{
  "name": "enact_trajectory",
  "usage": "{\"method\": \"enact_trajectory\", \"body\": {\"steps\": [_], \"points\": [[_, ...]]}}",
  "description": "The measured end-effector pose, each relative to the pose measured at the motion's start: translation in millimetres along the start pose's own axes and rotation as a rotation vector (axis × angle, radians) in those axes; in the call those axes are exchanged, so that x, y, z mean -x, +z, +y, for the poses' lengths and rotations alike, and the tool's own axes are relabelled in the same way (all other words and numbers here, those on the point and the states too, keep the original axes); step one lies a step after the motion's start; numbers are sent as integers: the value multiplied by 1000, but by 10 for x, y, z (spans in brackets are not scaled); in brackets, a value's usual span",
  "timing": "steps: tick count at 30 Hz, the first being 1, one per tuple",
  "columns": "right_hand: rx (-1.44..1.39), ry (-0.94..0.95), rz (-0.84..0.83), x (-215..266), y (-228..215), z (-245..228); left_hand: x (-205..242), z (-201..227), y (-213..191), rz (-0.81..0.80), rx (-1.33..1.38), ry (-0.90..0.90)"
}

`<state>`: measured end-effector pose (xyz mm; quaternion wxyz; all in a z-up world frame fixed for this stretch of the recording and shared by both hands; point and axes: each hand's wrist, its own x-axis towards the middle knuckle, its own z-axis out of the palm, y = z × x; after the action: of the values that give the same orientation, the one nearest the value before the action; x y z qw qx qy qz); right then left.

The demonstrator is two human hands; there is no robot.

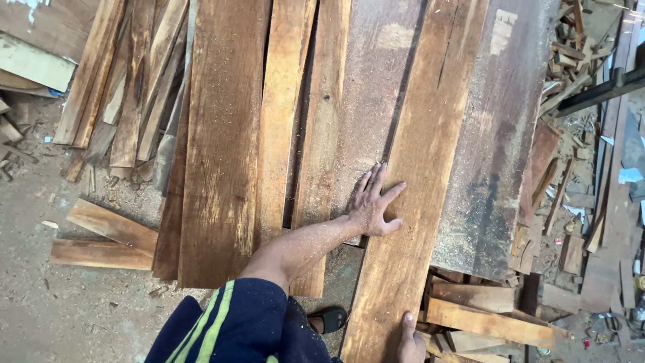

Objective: The person is feeding wooden planks into a table saw to cut them in a workshop.

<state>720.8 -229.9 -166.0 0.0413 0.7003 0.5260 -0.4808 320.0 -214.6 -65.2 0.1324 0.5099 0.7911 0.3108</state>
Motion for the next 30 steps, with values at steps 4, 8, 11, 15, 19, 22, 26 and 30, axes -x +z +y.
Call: {"method": "enact_trajectory", "body": {"steps": [4, 8, 11, 15, 19, 22, 26, 30], "points": [[55, -47, 12, -45, 23, -122, 12, -27, 41, 32, -15, 17], [14, -42, 15, -19, 52, -203, 2, -27, 43, 35, -4, 10], [89, -87, 53, 52, 18, -304, 7, -13, -10, 73, 46, 30], [83, -79, 42, 183, -63, -696, 11, 10, -30, 58, 35, 8], [27, -3, 1, 254, -72, -957, -4, 11, -29, 78, 38, 25], [-35, 20, -25, 247, -49, -1097, 9, -4, -18, 78, 34, 20], [-21, -41, -19, 74, -20, -1032, 20, 31, -84, 70, 43, 22], [51, -45, -4, 37, 8, -1087, 34, -13, -38, 58, 44, 28]]}}
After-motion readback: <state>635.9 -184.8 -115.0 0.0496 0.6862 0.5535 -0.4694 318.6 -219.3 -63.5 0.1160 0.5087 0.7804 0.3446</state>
